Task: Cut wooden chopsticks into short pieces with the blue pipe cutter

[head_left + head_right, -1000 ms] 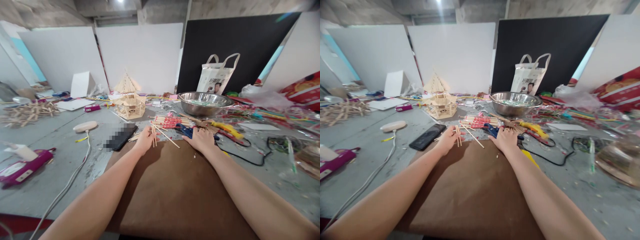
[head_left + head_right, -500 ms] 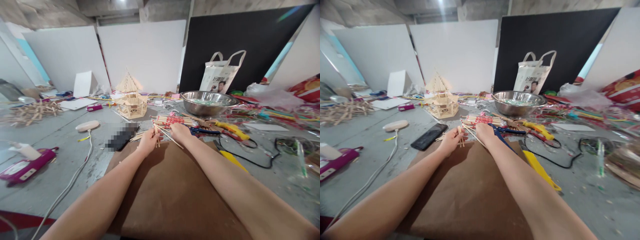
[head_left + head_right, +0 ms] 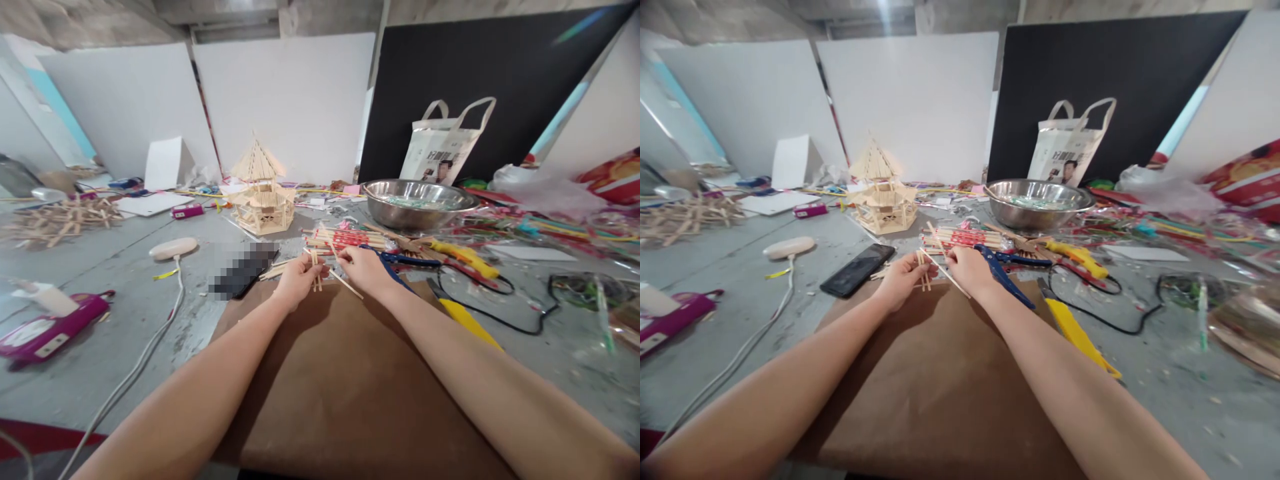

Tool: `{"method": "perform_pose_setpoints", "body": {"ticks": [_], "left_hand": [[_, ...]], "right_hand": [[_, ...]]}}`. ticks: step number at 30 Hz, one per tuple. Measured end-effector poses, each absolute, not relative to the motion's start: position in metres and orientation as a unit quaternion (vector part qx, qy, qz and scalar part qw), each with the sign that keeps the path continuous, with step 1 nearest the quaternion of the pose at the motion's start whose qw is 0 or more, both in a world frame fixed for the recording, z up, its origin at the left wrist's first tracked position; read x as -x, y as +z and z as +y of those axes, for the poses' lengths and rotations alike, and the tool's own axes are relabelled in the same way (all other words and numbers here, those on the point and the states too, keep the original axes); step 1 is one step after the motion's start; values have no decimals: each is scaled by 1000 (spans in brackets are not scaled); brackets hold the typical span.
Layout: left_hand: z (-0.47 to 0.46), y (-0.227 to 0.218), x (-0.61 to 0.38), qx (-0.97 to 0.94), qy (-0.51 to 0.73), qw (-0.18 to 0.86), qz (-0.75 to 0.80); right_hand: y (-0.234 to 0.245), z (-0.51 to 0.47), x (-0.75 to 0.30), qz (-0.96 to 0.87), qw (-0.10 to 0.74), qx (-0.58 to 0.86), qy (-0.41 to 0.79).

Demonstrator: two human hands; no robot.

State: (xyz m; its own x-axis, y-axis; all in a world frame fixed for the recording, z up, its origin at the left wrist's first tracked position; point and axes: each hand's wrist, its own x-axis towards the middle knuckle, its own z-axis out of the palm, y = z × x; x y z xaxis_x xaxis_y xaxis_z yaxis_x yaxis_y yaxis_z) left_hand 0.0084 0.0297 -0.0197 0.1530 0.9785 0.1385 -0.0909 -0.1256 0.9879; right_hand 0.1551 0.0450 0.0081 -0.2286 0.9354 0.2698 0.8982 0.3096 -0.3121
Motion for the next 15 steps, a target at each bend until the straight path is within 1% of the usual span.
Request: {"method": "perform_pose_setpoints", "body": {"ticks": [3, 5, 11, 15], "left_hand": [[28, -19, -10, -542, 509, 539, 397], [26, -19, -10, -536, 505, 548, 397], [22, -17, -12, -608, 469, 503, 396], [21, -19, -15, -628, 463, 483, 398]], "right_hand": [[2, 23, -156, -774, 297, 541, 144], [-5, 14, -154, -775, 310, 522, 176], [-17, 11, -154, -807, 221, 529, 140], [-19, 13, -156, -812, 185, 543, 106]]}}
